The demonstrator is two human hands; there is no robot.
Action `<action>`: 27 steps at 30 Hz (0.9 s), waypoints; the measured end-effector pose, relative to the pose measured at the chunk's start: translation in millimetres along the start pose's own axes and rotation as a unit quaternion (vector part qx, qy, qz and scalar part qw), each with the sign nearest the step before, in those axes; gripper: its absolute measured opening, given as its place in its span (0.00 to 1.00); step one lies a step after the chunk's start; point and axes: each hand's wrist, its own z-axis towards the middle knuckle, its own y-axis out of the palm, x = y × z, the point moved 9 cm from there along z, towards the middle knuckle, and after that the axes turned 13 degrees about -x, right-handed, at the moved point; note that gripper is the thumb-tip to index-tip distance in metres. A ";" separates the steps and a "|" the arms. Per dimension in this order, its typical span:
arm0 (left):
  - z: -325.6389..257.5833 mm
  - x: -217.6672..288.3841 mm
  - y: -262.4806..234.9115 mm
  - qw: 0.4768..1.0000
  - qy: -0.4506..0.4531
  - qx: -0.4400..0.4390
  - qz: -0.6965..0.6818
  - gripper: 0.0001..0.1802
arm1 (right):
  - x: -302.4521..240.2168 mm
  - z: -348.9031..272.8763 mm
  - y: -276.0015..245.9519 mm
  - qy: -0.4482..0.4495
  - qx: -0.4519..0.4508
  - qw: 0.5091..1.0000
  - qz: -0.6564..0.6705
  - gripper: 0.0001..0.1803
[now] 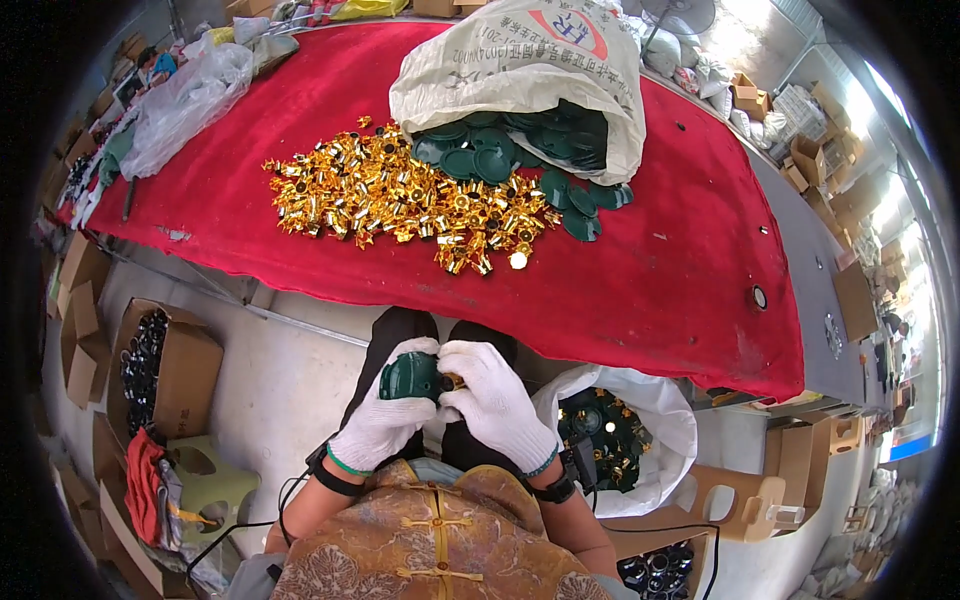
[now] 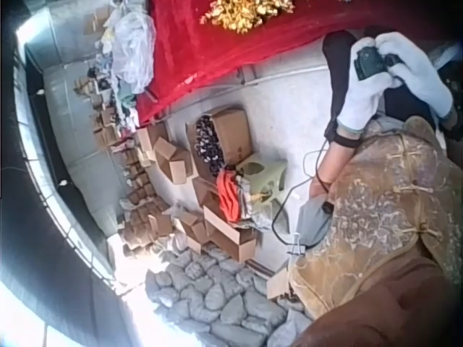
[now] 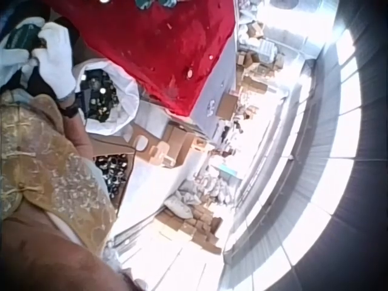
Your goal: Sorting and assembling small gold-colored components onto green circular bases
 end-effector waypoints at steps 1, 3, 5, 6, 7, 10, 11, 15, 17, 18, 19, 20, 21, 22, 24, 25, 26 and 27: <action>0.6 0.9 0.8 1.000 0.000 0.000 -0.001 0.45 | -0.4 -0.4 -0.8 0.001 0.000 1.000 0.000 0.23; 1.0 4.0 2.0 0.997 -0.019 0.009 0.069 0.44 | -5.1 -1.8 -9.5 -0.007 0.032 0.999 0.003 0.21; 0.0 4.3 -0.9 0.995 0.000 0.005 0.098 0.44 | -7.7 -2.7 -13.1 0.009 0.030 0.999 0.009 0.20; -0.4 7.2 -1.0 0.992 0.020 0.001 0.127 0.44 | -7.0 -3.5 -14.4 0.025 0.028 0.999 0.015 0.19; -1.0 7.1 -1.5 0.992 0.020 0.002 0.127 0.44 | -9.3 -4.0 -16.2 0.026 0.028 0.999 0.015 0.19; -2.7 13.7 2.5 0.981 0.031 -0.001 0.190 0.45 | -9.2 -4.8 -15.1 0.051 0.010 0.999 0.011 0.19; -2.6 15.6 4.5 0.971 0.026 -0.006 0.236 0.46 | -14.6 -3.9 -12.9 0.030 0.006 0.999 -0.011 0.19; -1.7 23.8 10.0 0.948 0.027 0.001 0.316 0.49 | -26.9 -0.4 -8.4 -0.018 0.004 0.997 -0.081 0.22; -2.5 23.4 7.1 0.951 0.026 0.002 0.309 0.49 | -30.2 0.7 -6.7 -0.017 -0.005 0.997 -0.078 0.22; -2.8 22.7 5.3 0.953 0.024 0.003 0.301 0.50 | -31.5 0.9 -4.7 -0.016 -0.015 0.997 -0.075 0.22; -2.5 22.0 4.5 0.954 0.024 0.004 0.300 0.50 | -32.5 -0.9 -2.6 -0.015 -0.015 0.997 -0.075 0.22; -1.7 22.2 6.0 0.951 0.032 -0.004 0.309 0.50 | -26.1 -4.3 -1.3 0.021 -0.009 0.999 -0.030 0.23; -1.9 22.6 7.8 0.947 0.042 -0.010 0.318 0.50 | -19.1 -7.6 0.4 0.056 -0.005 0.998 0.015 0.24; -2.3 22.4 7.5 0.948 0.042 -0.008 0.317 0.50 | -18.5 -8.9 2.0 0.056 -0.007 0.998 0.016 0.24; -2.1 22.0 9.0 0.945 0.041 -0.015 0.324 0.51 | -18.4 -11.6 0.1 0.038 0.015 0.999 0.023 0.21; -2.6 22.7 9.0 0.946 0.043 -0.012 0.323 0.51 | -17.8 -11.6 1.8 0.037 0.011 0.999 0.023 0.21; -3.0 22.7 10.0 0.940 0.037 -0.012 0.339 0.51 | -18.7 -12.2 0.2 0.027 0.027 0.999 0.024 0.20; -3.1 22.1 10.6 0.934 0.031 -0.014 0.355 0.51 | -20.1 -13.3 -1.8 0.019 0.042 0.999 0.024 0.18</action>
